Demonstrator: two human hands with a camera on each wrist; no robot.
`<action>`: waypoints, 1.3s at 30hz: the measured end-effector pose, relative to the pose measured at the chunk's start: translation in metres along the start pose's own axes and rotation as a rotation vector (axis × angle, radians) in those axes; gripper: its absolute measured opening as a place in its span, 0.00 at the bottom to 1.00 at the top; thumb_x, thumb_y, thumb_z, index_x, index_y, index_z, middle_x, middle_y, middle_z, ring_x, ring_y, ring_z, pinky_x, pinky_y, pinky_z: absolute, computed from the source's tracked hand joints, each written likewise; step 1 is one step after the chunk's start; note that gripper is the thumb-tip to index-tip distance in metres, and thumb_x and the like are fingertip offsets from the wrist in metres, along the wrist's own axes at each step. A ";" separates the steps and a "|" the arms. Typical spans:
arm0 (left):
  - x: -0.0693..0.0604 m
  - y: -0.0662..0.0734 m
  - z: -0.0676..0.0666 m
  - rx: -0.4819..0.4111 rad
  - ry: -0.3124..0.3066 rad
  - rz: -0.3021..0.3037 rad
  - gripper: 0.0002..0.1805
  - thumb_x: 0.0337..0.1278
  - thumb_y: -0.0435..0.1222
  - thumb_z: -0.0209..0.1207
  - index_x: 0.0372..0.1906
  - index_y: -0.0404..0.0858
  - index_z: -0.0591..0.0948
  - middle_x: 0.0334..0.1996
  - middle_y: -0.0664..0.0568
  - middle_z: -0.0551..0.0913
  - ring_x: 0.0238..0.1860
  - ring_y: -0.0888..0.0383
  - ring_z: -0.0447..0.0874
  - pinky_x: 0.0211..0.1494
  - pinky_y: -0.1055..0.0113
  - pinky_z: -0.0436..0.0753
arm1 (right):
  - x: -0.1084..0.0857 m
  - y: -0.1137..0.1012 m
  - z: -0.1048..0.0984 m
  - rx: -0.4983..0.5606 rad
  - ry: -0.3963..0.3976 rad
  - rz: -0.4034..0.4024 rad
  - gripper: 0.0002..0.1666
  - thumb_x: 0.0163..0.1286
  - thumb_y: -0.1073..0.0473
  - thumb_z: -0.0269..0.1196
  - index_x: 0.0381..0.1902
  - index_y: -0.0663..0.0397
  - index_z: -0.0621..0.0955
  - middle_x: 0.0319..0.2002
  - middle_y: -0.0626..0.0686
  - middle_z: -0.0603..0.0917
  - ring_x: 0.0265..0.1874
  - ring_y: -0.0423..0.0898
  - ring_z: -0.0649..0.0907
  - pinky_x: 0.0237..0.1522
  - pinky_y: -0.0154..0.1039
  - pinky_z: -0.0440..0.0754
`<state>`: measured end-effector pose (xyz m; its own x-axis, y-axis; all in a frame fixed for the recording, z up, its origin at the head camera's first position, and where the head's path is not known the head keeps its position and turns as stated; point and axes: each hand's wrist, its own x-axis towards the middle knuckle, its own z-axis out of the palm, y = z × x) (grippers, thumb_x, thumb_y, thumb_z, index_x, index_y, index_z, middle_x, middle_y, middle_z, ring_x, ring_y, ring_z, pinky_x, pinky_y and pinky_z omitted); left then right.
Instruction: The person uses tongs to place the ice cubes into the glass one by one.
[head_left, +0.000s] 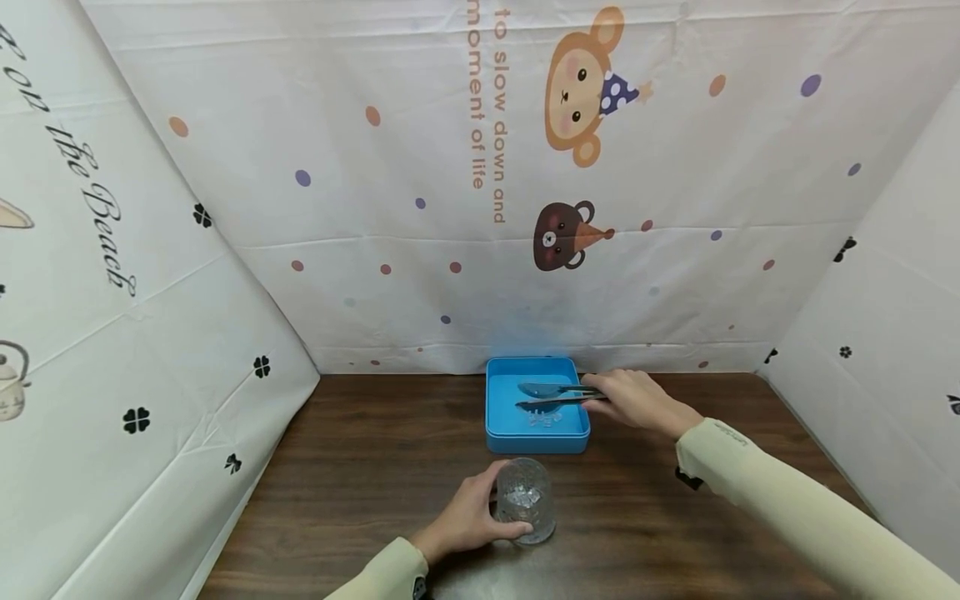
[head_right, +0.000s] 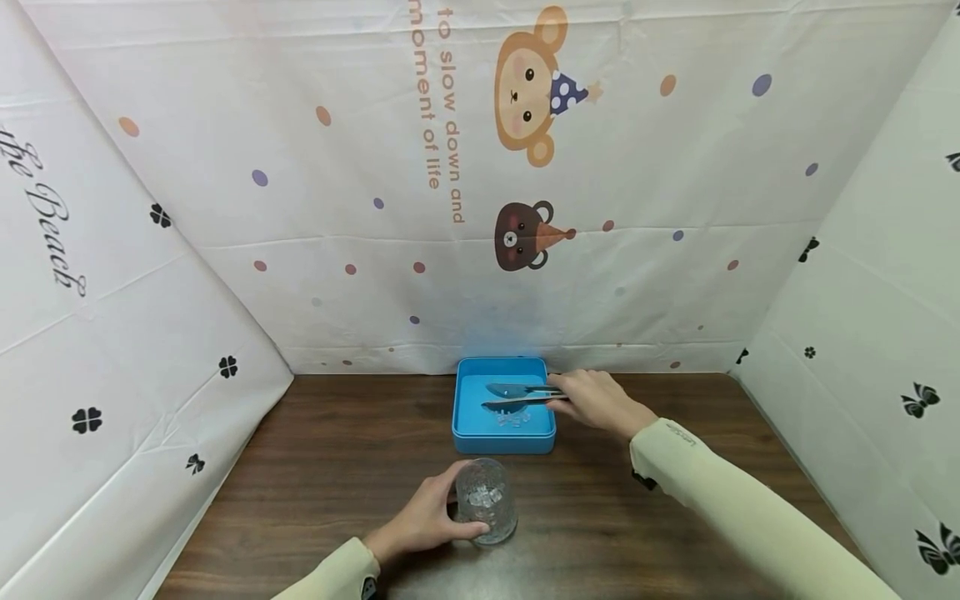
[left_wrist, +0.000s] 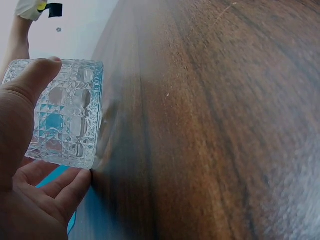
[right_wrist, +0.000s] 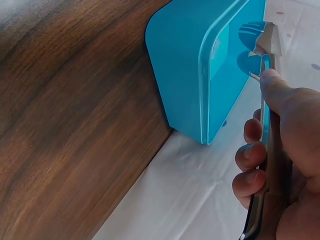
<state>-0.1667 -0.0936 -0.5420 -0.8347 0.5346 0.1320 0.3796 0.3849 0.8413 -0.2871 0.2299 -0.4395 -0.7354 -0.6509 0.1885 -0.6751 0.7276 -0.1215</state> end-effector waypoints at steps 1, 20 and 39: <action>0.000 0.000 0.000 0.000 0.001 0.002 0.44 0.55 0.55 0.74 0.72 0.45 0.68 0.59 0.51 0.81 0.53 0.62 0.83 0.52 0.67 0.85 | 0.001 -0.001 0.000 -0.005 -0.008 -0.002 0.24 0.72 0.50 0.68 0.58 0.59 0.83 0.36 0.51 0.87 0.23 0.37 0.80 0.24 0.37 0.79; 0.003 0.000 0.001 -0.013 0.002 0.025 0.43 0.53 0.53 0.75 0.72 0.48 0.68 0.58 0.53 0.82 0.53 0.62 0.83 0.54 0.68 0.84 | 0.014 -0.009 0.009 -0.101 -0.116 -0.012 0.21 0.71 0.51 0.70 0.55 0.57 0.85 0.36 0.52 0.88 0.17 0.35 0.72 0.15 0.32 0.67; 0.002 -0.001 0.000 -0.011 0.001 -0.014 0.43 0.53 0.55 0.74 0.72 0.49 0.68 0.59 0.55 0.81 0.54 0.64 0.82 0.53 0.68 0.84 | 0.020 -0.020 0.017 -0.217 -0.092 -0.089 0.13 0.67 0.51 0.73 0.45 0.49 0.87 0.29 0.47 0.85 0.15 0.36 0.71 0.12 0.33 0.63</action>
<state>-0.1684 -0.0931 -0.5431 -0.8404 0.5283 0.1210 0.3636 0.3841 0.8487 -0.2888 0.1989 -0.4497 -0.6823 -0.7244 0.0985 -0.7166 0.6894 0.1060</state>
